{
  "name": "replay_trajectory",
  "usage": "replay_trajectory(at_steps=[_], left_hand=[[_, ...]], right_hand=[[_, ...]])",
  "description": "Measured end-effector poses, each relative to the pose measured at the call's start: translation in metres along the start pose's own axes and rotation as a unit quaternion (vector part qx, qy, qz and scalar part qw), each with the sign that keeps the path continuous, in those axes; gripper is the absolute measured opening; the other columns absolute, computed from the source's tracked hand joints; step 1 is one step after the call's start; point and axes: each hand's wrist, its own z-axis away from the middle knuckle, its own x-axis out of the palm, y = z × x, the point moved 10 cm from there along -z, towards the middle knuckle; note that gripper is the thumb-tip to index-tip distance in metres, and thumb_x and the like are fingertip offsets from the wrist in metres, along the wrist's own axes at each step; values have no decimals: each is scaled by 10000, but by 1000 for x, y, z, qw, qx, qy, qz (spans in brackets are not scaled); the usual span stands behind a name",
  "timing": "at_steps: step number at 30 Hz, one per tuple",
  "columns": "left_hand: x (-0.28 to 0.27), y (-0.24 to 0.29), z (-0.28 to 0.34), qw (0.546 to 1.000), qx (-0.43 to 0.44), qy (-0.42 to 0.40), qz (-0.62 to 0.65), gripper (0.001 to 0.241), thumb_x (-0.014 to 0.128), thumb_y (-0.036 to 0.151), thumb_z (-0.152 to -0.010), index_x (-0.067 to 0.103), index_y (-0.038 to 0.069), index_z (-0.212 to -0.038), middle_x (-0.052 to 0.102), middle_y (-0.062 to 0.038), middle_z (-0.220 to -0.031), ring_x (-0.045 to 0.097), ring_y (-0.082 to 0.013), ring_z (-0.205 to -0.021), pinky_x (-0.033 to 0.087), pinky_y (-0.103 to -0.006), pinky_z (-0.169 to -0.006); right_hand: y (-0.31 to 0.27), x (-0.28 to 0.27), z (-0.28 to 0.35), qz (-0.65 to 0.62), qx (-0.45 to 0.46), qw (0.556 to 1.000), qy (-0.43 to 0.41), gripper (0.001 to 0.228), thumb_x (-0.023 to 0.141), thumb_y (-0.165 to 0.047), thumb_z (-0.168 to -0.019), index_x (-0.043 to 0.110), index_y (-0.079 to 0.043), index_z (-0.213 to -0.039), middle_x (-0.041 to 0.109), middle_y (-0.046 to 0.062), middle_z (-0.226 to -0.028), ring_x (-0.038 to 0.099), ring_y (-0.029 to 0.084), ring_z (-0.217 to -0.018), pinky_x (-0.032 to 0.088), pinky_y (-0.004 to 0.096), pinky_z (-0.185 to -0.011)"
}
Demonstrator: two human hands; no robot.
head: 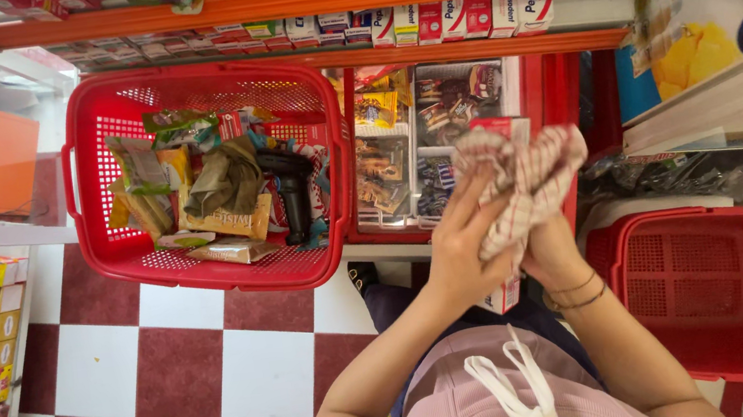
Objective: The person picks up and scans various items including a package of snacks, a box of toothpaste, and a small pouch, then places them into a red shopping basket, occasionally using a cloth to wipe objects.
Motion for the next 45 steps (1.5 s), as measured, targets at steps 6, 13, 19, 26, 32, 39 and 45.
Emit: replay_trajectory(at_steps=[6, 13, 19, 26, 32, 39, 45], left_hand=[[14, 26, 33, 981, 153, -122, -14, 485, 797, 228, -770, 696, 52, -1211, 528, -181, -1520, 473, -427, -1490, 366, -582, -1270], [-11, 15, -43, 985, 163, -41, -38, 518, 798, 226, -794, 683, 50, -1268, 467, -194, -1547, 429, -443, -1494, 376, -537, -1268], [-10, -88, -60, 841, -240, 83, 479, 304, 749, 160, -973, 723, -85, -1152, 727, -263, -1109, 718, -289, -1002, 589, -409, -918], [-6, -64, -64, 870, -230, 28, 435, 402, 816, -10, -828, 680, -22, -1206, 757, -84, -1083, 720, -136, -944, 594, -314, -869], [-51, -67, -67, 914, -161, 172, 331, 265, 760, -25, -931, 722, -41, -1193, 777, -75, -1079, 732, -127, -971, 586, -287, -894], [-59, -34, -41, 968, -51, 217, 119, 620, 821, 122, -769, 597, -52, -1319, 640, -202, -1377, 648, -229, -1303, 506, -364, -1135], [-22, 17, 0, 994, 83, 35, 63, 676, 925, 231, -633, 667, 27, -1223, 460, -290, -1555, 392, -455, -1530, 369, -460, -1236]], right_hand=[[-72, 24, -21, 12, -18, 1000, -10, 589, 430, -262, -1105, 197, -137, -1631, 501, 144, -1457, 591, 273, -1208, 533, 449, -969], [-34, 42, -2, 82, 53, 994, -48, 564, 531, -243, -1035, 337, -111, -1547, 561, 133, -1301, 622, 252, -1024, 552, 425, -824], [-8, 44, 9, -57, 167, 973, -145, 517, 632, -271, -1009, 499, -76, -1469, 627, 166, -1090, 638, 273, -809, 556, 447, -676], [41, 40, -2, -261, 279, 904, -190, 651, 570, -534, -1023, 562, 39, -1333, 705, 268, -1074, 723, 425, -822, 609, 571, -710], [-45, 93, -2, 283, -55, 947, -142, 579, 584, -193, -1031, 380, 69, -1504, 582, 263, -1291, 589, 347, -1097, 478, 405, -935], [30, 21, -18, 142, 91, 985, -33, 541, 451, -229, -1146, 403, -9, -1638, 546, 209, -1340, 504, 257, -1132, 445, 359, -990], [-11, 35, -50, -117, 21, 986, -113, 583, 470, -393, -1138, 396, -11, -1572, 509, 107, -1449, 537, 223, -1261, 458, 344, -1102]])
